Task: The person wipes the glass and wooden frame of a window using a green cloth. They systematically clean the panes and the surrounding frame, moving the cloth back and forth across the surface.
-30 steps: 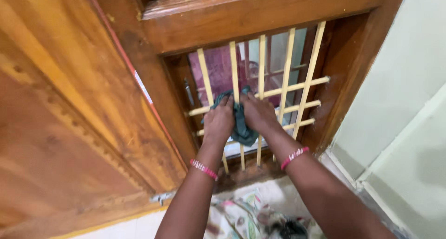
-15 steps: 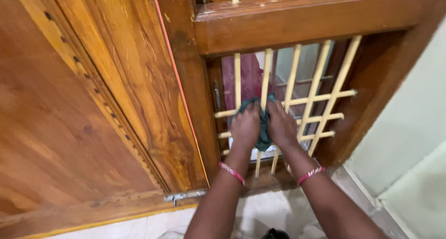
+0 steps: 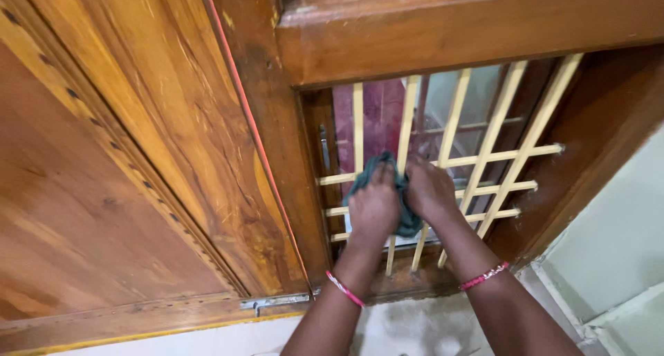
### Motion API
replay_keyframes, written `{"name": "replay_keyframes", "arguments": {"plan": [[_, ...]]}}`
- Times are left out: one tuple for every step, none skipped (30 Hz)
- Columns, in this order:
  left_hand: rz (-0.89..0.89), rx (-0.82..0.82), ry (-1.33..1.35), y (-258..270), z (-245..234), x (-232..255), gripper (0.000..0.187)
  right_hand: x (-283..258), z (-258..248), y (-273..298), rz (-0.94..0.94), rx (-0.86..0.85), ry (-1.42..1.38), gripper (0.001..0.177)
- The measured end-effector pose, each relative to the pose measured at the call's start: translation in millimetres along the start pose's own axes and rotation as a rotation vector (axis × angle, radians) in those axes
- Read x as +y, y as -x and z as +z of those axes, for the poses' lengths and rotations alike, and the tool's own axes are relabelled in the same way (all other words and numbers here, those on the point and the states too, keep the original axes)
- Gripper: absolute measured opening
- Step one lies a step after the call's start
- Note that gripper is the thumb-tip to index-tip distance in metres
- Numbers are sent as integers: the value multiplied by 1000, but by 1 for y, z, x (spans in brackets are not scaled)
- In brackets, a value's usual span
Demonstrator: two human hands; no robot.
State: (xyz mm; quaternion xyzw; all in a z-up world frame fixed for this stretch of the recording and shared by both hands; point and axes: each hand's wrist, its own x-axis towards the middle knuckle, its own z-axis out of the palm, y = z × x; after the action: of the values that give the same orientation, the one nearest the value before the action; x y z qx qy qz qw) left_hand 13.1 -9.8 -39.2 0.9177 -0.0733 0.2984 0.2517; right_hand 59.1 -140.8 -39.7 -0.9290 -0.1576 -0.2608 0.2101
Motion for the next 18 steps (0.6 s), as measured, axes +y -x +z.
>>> {"name": "replay_keyframes", "arguments": {"plan": [[-40, -50, -25, -4, -9, 4, 30, -1, -4, -1, 2, -24, 16, 28], [-57, -68, -33, -8, -16, 9, 29, -2, -8, 0, -16, -5, 38, 30], [-73, -85, -40, -11, -22, 13, 29, -4, -9, 6, -34, 13, 60, 32], [-95, -104, -50, -13, -27, 15, 29, -7, -9, 12, -53, 27, 80, 34], [-108, -76, -27, -12, -29, 20, 30, -9, -9, 16, -66, 58, 80, 35], [-119, -50, -7, -7, -30, 24, 33, -12, -10, 19, -75, 90, 76, 37], [-130, -24, 14, -4, -30, 26, 36, -14, -12, 20, -85, 122, 73, 39], [-140, -1, 36, 0, -28, 27, 38, -16, -13, 23, -32, 84, 68, 38], [-151, 21, 57, 4, -26, 26, 40, -19, -13, 26, 21, 46, 61, 38], [-164, 38, 86, 9, -20, 26, 42, -18, -15, 30, 77, 4, 60, 38], [-105, 97, 89, 11, -15, 22, 42, -17, -16, 32, 54, 53, 54, 43], [-52, 159, 95, 12, -10, 16, 42, -16, -16, 35, 25, 97, 51, 49], [0, 221, 101, 13, -3, 10, 43, -14, -16, 39, -4, 141, 48, 54], [71, 322, 95, 16, 2, 4, 41, -13, -15, 42, -17, 159, 37, 58], [143, 423, 89, 19, 8, -2, 39, -11, -15, 48, -30, 176, 26, 62], [216, 520, 83, 24, 13, -6, 38, -9, -14, 53, -41, 192, 14, 66], [29, 414, 453, 29, 17, -9, 41, -7, -13, 55, -50, 227, -41, 63], [-160, 287, 817, 35, 20, -9, 44, -6, -11, 56, -55, 262, -97, 59]]}}
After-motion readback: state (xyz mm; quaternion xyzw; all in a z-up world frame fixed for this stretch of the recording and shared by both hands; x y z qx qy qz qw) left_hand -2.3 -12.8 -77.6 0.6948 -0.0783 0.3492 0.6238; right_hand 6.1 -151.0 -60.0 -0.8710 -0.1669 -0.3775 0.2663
